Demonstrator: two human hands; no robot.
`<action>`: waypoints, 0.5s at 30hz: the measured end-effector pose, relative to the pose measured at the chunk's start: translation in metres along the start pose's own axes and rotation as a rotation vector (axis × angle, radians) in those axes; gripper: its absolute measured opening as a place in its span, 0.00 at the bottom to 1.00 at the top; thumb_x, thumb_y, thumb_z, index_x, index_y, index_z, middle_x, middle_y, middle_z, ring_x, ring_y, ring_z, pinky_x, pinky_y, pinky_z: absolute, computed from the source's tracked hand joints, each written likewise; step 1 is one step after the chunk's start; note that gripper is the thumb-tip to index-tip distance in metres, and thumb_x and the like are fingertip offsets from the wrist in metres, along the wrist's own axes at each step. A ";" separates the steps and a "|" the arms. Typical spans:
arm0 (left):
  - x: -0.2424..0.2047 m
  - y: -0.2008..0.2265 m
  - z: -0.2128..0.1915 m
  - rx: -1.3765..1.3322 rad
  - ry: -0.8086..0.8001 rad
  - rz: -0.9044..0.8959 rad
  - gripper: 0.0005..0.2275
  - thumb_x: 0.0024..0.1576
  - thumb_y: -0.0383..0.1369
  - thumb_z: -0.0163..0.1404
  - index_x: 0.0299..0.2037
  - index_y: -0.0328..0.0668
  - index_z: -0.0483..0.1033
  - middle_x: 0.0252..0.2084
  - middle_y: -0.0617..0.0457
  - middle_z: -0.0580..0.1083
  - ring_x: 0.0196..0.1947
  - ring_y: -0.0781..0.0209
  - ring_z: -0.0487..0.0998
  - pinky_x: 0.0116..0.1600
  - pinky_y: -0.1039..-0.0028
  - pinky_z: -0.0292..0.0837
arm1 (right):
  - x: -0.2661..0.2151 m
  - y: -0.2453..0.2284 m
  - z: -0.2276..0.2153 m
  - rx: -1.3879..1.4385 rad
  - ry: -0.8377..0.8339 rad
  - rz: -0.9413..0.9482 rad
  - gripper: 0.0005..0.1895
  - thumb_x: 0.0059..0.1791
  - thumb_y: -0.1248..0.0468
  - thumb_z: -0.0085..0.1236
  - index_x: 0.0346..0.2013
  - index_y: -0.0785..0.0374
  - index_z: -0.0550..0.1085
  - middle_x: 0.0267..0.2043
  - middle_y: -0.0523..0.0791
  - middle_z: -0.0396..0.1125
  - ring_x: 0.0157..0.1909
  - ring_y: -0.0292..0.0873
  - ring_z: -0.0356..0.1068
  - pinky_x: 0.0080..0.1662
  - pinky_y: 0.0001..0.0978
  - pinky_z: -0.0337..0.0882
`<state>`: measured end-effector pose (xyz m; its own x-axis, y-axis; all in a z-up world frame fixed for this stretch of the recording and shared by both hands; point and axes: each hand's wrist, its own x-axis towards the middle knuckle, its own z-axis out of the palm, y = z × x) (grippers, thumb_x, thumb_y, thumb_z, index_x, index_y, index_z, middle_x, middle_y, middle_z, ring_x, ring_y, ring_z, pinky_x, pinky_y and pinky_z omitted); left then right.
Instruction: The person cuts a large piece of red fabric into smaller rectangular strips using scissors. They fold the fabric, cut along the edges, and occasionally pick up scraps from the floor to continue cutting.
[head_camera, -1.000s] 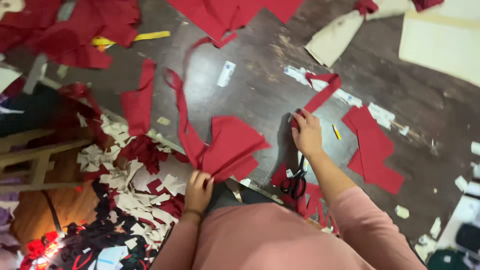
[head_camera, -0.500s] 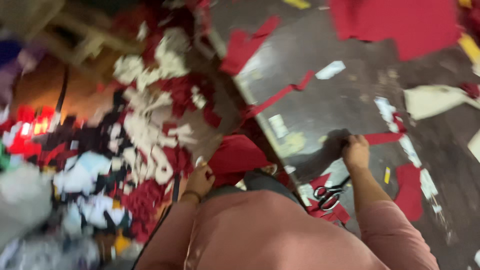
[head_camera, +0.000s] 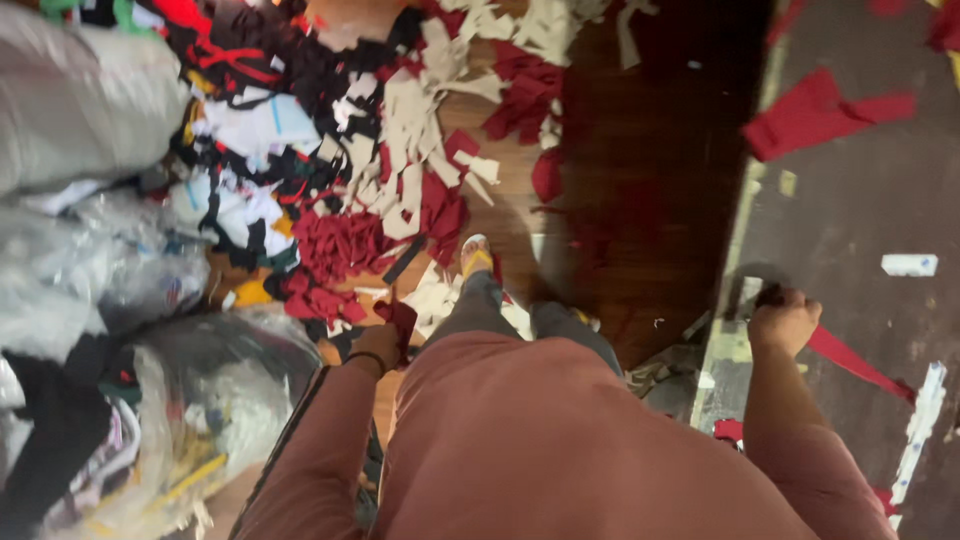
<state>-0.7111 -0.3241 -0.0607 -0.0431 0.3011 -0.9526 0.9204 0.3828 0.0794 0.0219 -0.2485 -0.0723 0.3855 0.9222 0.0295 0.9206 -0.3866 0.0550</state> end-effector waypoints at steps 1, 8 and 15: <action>0.001 -0.015 0.011 0.014 -0.038 -0.014 0.16 0.53 0.33 0.56 0.49 0.32 0.77 0.45 0.36 0.78 0.45 0.38 0.81 0.46 0.54 0.78 | 0.010 -0.010 0.004 0.022 0.033 -0.097 0.14 0.44 0.65 0.56 0.42 0.65 0.81 0.36 0.56 0.68 0.41 0.62 0.66 0.47 0.49 0.72; -0.023 -0.045 0.060 -0.086 -0.211 -0.098 0.47 0.53 0.28 0.54 0.77 0.35 0.29 0.54 0.36 0.76 0.54 0.40 0.79 0.52 0.56 0.78 | 0.045 -0.156 -0.050 0.347 -0.207 -0.296 0.12 0.51 0.61 0.59 0.48 0.51 0.82 0.44 0.43 0.74 0.42 0.49 0.75 0.50 0.42 0.73; 0.126 -0.047 0.131 -0.028 -0.093 -0.130 0.18 0.58 0.41 0.47 0.59 0.59 0.74 0.76 0.63 0.54 0.69 0.47 0.62 0.69 0.56 0.65 | 0.146 -0.149 -0.029 1.657 0.064 0.553 0.06 0.42 0.65 0.61 0.30 0.65 0.80 0.36 0.48 0.75 0.41 0.44 0.78 0.45 0.28 0.81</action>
<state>-0.7085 -0.4187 -0.2233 -0.1237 0.1663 -0.9783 0.8984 0.4375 -0.0392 -0.0608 -0.0561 -0.0468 0.6832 0.6781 -0.2709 -0.2063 -0.1766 -0.9624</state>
